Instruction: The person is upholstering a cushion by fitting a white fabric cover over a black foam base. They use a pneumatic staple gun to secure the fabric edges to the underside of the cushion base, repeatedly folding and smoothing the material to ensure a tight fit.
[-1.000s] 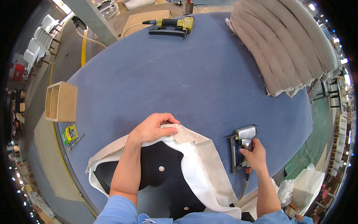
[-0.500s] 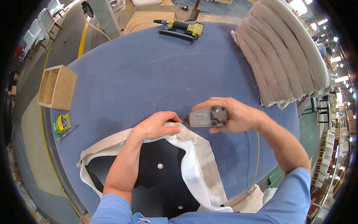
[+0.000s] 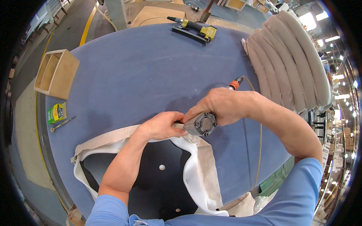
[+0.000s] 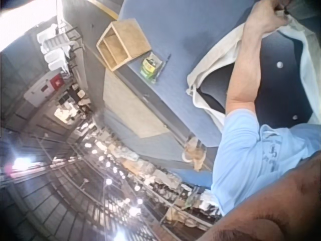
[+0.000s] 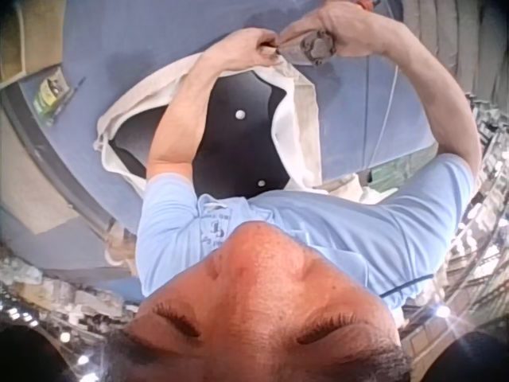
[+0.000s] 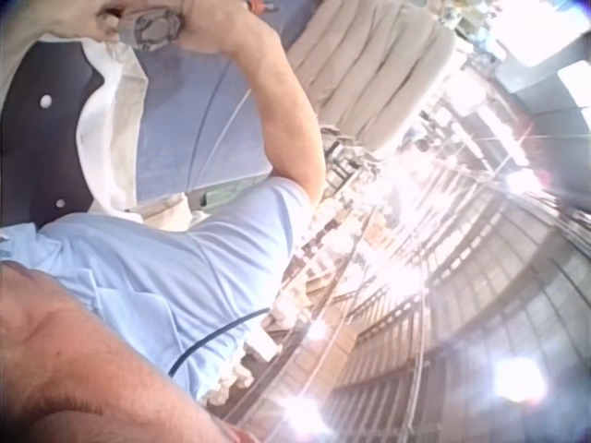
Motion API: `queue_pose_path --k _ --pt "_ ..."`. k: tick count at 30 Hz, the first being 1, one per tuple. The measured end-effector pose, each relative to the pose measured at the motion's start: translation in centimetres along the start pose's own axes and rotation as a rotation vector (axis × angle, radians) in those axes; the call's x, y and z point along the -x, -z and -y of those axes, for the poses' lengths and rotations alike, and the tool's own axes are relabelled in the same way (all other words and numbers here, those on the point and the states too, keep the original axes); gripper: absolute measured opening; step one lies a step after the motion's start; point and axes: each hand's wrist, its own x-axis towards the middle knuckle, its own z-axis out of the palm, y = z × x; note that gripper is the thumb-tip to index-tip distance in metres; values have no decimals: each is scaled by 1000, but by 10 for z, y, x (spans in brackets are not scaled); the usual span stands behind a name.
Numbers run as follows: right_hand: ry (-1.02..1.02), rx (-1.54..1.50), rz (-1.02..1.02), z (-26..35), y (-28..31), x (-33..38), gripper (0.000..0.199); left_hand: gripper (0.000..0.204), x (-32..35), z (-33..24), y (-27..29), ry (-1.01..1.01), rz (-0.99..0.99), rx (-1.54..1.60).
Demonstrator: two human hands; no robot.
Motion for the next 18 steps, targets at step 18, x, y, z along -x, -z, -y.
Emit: queue_pose_path --k 18 --pt "-65 33 -44 6 -10 0 59 43 -1 -2 -1 2 3 -40"
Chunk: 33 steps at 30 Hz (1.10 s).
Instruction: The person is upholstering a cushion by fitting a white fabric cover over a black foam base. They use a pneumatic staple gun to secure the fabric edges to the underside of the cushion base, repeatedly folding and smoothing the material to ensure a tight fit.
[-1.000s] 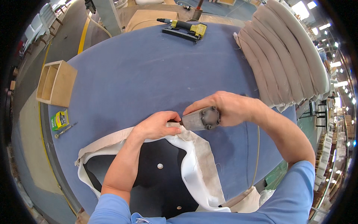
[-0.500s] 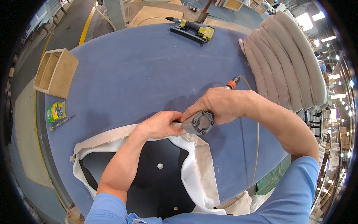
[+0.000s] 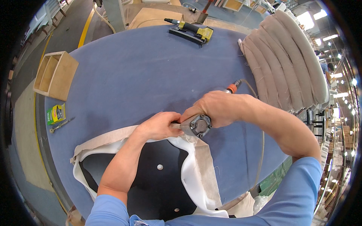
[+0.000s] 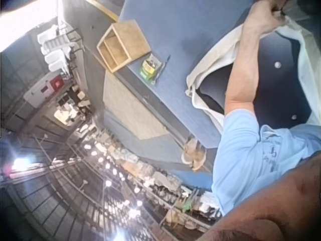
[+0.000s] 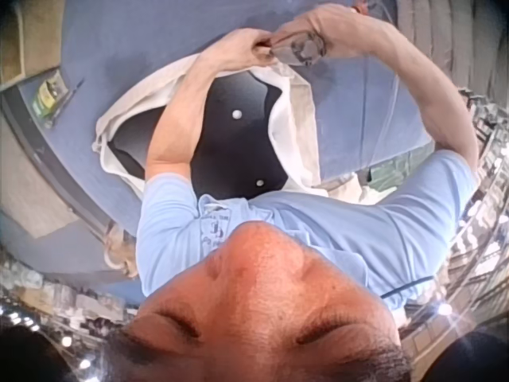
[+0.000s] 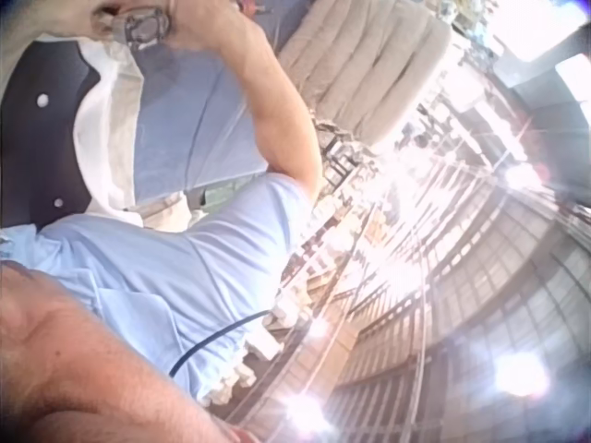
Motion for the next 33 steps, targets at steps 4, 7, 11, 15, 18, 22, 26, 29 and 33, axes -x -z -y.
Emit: queue_pose_path --k 4,7,11,15,18,22,26,29,33 --pt "-126 -365 -201 -23 -25 36 50 41 2 6 -2 -51 -46 -31" --pt "-430 -976 -238 -69 -81 78 46 42 -1 4 -4 -100 -35 -51" --pt "-508 -1568 -385 -98 -174 103 47 42 6 15 -8 -264 -217 122" --pt "-636 -1527 -589 -95 -221 111 42 39 38 1 -20 -315 -684 49" --pt "-696 -1123 -694 -97 -238 131 37 36 81 4 -29 -414 -925 -334" --pt "-707 -265 -829 -73 -233 139 35 50 187 33 -11 -92 -896 -649" --pt "-282 -265 -1127 -10 -184 93 39 51 258 45 21 232 -822 -694" --pt "-46 -347 -1071 56 -143 31 39 47 281 55 46 519 -791 -547" --pt "-23 5 -965 73 -124 -53 43 38 273 66 61 555 -710 -530"
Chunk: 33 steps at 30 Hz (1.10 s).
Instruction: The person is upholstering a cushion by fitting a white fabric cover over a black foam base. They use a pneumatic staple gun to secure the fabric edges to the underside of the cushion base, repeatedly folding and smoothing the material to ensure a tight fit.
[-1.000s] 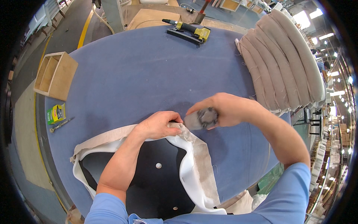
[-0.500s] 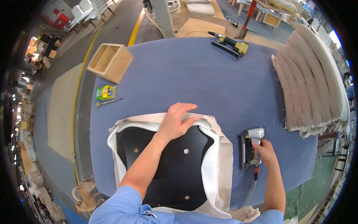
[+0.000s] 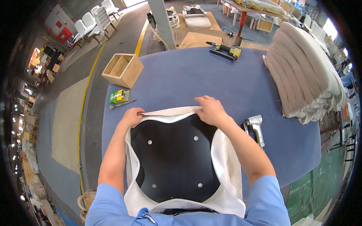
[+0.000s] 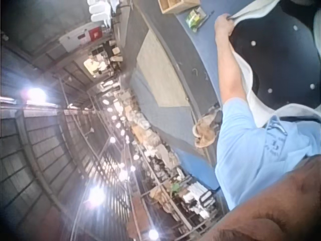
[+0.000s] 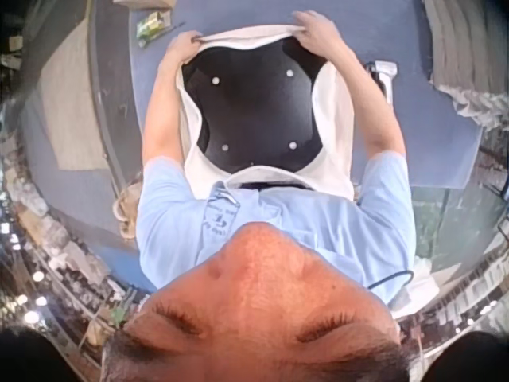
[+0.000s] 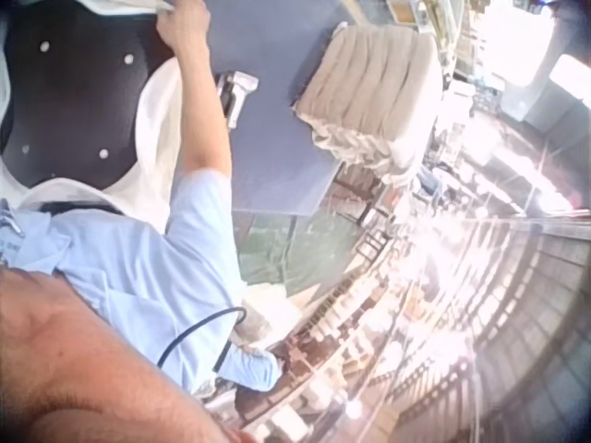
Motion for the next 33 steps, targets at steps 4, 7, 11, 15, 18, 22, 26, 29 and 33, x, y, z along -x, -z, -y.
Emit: queue_pose_path --k 4,7,11,15,18,22,26,29,33 --pt "-285 93 417 16 -17 -50 42 35 -14 3 6 72 50 -37" --pt "-392 64 469 22 -11 -61 39 46 -24 2 5 109 105 -34" --pt "-307 189 439 32 -34 -58 35 48 -20 24 -6 32 93 67" --pt "-452 154 426 23 -36 -62 32 41 -27 25 -7 48 183 6" --pt "-394 101 242 16 -49 -46 28 34 -18 20 -23 38 45 28" --pt "-311 61 -29 19 -72 -27 19 25 5 23 -40 -15 -257 -7" --pt "-189 23 -302 12 -86 -14 14 17 17 28 -52 -166 -542 99" --pt "-129 21 -350 7 -89 -9 17 19 18 27 -56 -199 -586 98" --pt "2 2 -274 11 -79 -5 25 25 31 43 -41 -293 -445 159"
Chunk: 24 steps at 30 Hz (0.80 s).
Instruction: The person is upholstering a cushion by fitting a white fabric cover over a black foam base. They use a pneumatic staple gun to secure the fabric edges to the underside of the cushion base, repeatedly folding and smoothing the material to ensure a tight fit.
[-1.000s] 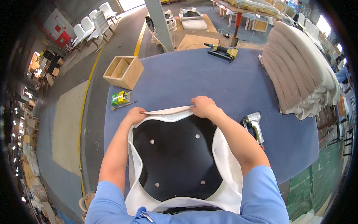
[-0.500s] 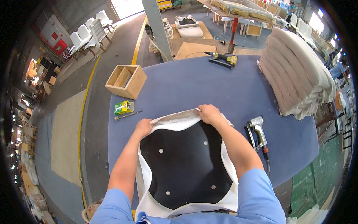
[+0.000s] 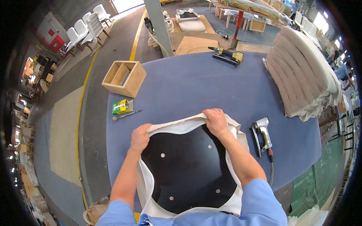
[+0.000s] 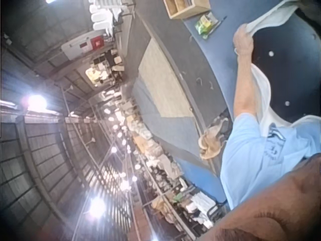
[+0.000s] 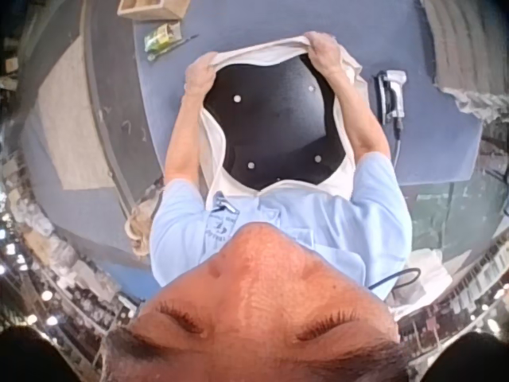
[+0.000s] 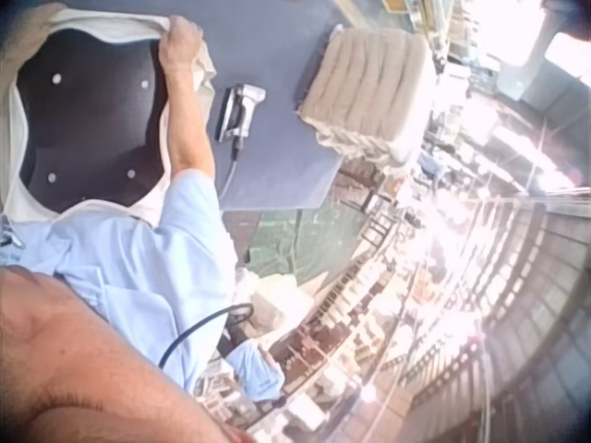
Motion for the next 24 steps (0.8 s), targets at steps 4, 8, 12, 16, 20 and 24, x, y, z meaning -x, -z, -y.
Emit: queue_pose_path --k 4,8,12,16,20,24 --pt "150 125 156 -1 20 18 35 36 14 32 50 -77 164 -105" --pt "95 169 195 11 24 20 37 41 15 23 55 -56 241 -168" --pt "160 92 186 65 -7 -13 36 42 -12 -14 37 -104 144 -58" --pt "251 96 302 81 -33 -28 25 46 -33 -38 19 -36 433 34" --pt "269 5 124 85 -39 4 14 44 4 -33 11 -163 326 -61" --pt "230 -36 7 91 -50 29 9 41 8 -30 20 -252 385 -122"
